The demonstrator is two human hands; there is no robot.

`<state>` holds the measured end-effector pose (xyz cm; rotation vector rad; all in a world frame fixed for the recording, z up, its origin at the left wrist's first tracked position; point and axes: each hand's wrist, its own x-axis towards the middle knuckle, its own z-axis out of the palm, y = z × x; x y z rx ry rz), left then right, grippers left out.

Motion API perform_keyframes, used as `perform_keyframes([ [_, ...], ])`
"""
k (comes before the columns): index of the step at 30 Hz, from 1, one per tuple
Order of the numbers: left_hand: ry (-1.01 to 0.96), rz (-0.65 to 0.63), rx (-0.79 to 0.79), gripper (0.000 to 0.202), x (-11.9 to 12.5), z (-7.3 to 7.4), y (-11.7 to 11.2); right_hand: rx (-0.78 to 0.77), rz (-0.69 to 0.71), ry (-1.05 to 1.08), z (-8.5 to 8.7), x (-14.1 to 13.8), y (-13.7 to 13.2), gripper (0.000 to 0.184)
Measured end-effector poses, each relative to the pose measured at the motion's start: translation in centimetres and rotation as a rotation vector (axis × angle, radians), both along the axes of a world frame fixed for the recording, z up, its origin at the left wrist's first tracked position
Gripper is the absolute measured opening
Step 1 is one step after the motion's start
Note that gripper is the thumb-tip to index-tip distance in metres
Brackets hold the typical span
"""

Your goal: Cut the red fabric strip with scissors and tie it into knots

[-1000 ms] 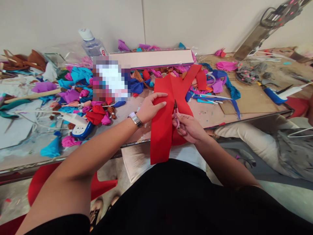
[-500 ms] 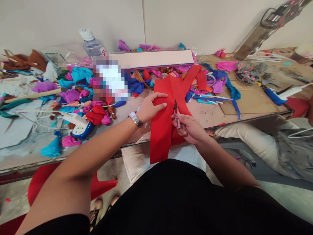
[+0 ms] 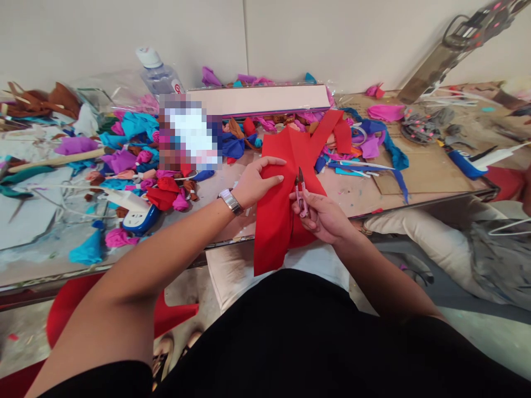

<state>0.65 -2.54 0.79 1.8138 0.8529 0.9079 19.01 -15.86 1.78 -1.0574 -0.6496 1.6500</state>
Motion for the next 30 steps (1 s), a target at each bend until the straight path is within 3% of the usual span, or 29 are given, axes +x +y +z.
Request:
perform_keyframes([
  [5, -0.049, -0.015, 0.008, 0.041, 0.05, 0.11, -0.05, 0.006, -0.005, -0.026, -0.05, 0.12, 0.09, 0.035],
  [11, 0.022, -0.039, -0.025, 0.038, -0.04, 0.34, -0.14, -0.051, 0.005, -0.092, 0.15, -0.18, 0.00, 0.043],
  [17, -0.011, 0.015, -0.007, 0.031, 0.12, 0.22, -0.26, -0.012, -0.019, -0.089, 0.20, -0.27, 0.29, 0.044],
  [30, 0.047, 0.002, -0.032, 0.051, -0.05, 0.42, -0.33, 0.028, -0.001, -0.027, 0.04, -0.38, 0.64, 0.043],
])
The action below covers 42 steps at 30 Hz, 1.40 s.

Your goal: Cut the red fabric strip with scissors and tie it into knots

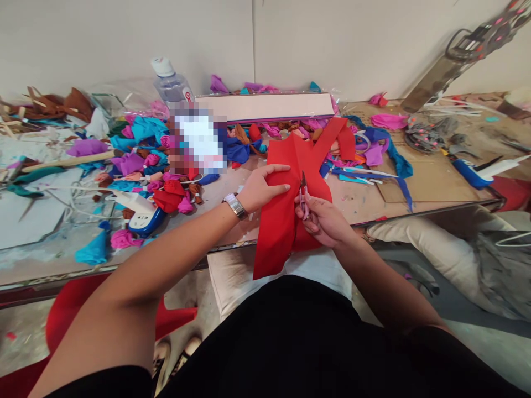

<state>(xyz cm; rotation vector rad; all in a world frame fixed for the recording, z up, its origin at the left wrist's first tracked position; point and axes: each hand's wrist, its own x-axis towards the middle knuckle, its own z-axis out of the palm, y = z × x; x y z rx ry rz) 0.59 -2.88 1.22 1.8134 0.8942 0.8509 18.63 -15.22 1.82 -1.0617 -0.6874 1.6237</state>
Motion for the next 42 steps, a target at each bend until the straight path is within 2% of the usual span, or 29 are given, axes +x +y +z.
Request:
perform_keyframes([
  [9, 0.013, 0.006, 0.014, 0.056, -0.01, 0.18, -0.10, 0.024, 0.001, -0.008, -0.28, 0.01, 0.12, 0.049],
  [25, -0.021, -0.005, 0.031, 0.057, 0.04, 0.19, -0.10, -0.001, -0.001, -0.030, -0.41, -0.06, 0.08, 0.041],
  [34, -0.106, 0.114, -0.002, 0.033, -0.01, -0.36, 0.53, -0.004, 0.010, -0.003, 0.18, -0.35, -0.51, 0.041],
  [42, -0.067, 0.075, -0.003, 0.048, 0.01, 0.29, 0.00, -0.023, 0.011, -0.019, 0.54, -0.23, -0.32, 0.038],
])
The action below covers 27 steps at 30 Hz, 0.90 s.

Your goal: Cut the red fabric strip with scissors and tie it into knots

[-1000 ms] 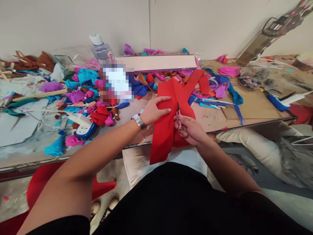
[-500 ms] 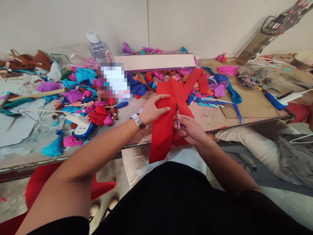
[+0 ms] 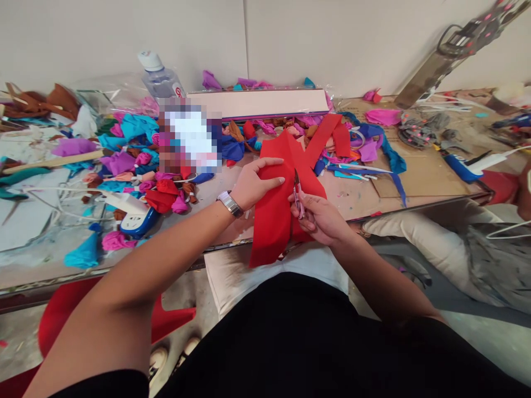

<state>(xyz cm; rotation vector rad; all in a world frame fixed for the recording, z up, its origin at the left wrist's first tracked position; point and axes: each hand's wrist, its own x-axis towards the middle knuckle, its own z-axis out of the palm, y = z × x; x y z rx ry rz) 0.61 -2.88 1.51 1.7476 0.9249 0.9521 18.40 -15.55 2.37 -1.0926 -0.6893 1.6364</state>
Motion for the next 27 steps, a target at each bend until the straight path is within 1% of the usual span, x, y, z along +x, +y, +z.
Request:
perform_keyframes([
  [3, 0.026, -0.014, 0.002, 0.053, -0.05, 0.09, -0.08, 0.003, -0.002, -0.008, 0.04, -0.01, 0.12, 0.038],
  [10, 0.015, -0.004, -0.004, 0.057, -0.04, 0.03, -0.10, 0.025, -0.013, -0.008, 0.04, -0.21, 0.32, 0.038],
  [17, 0.036, 0.013, 0.011, 0.059, -0.07, -0.18, 0.05, 0.040, -0.012, -0.011, -0.55, -0.44, 0.59, 0.039],
  [27, 0.037, 0.029, 0.017, 0.061, -0.06, -0.35, 0.06, 0.067, -0.004, 0.012, -0.83, -0.34, 0.69, 0.043],
])
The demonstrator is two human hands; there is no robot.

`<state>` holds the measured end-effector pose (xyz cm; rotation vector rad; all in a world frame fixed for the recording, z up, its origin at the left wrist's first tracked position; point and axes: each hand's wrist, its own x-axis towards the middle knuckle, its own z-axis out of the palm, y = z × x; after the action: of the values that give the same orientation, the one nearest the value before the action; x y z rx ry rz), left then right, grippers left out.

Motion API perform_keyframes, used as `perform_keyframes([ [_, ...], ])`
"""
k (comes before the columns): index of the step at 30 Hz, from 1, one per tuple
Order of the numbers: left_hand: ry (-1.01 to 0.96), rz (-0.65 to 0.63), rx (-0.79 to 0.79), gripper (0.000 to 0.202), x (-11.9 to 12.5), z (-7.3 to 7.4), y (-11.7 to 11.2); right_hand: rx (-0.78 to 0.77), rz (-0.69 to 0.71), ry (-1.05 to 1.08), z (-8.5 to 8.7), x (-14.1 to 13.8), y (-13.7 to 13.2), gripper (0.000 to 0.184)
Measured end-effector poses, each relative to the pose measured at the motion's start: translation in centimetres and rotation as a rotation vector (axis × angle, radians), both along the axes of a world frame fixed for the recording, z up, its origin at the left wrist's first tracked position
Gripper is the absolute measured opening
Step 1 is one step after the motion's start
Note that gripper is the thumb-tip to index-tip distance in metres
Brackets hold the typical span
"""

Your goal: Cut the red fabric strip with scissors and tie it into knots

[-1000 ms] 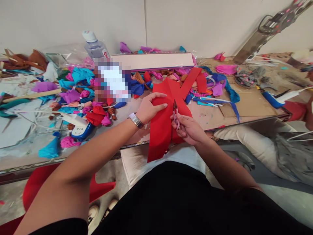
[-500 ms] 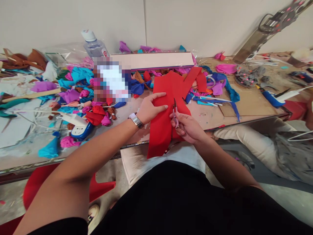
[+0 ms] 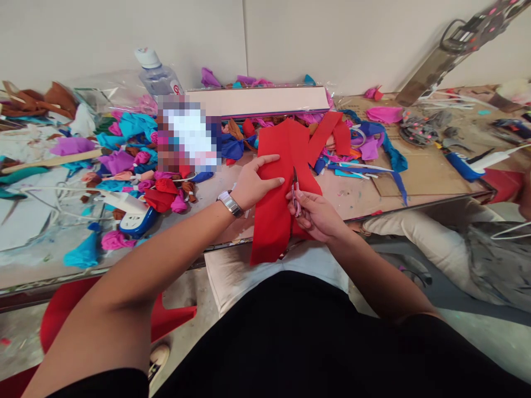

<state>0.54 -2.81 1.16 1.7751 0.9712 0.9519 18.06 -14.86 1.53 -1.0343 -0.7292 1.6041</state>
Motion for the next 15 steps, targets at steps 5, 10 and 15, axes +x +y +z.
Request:
perform_keyframes([
  [5, -0.001, 0.001, 0.004, 0.061, 0.00, 0.02, 0.02, -0.002, 0.003, 0.003, -0.21, -0.04, 0.01, 0.043],
  [10, 0.001, 0.023, -0.018, 0.064, 0.05, -0.06, 0.00, -0.005, -0.004, 0.012, -0.12, -0.17, -0.18, 0.046],
  [15, -0.002, 0.029, -0.027, 0.064, 0.12, -0.14, 0.05, 0.005, 0.000, -0.003, 0.04, -0.15, -0.30, 0.046],
])
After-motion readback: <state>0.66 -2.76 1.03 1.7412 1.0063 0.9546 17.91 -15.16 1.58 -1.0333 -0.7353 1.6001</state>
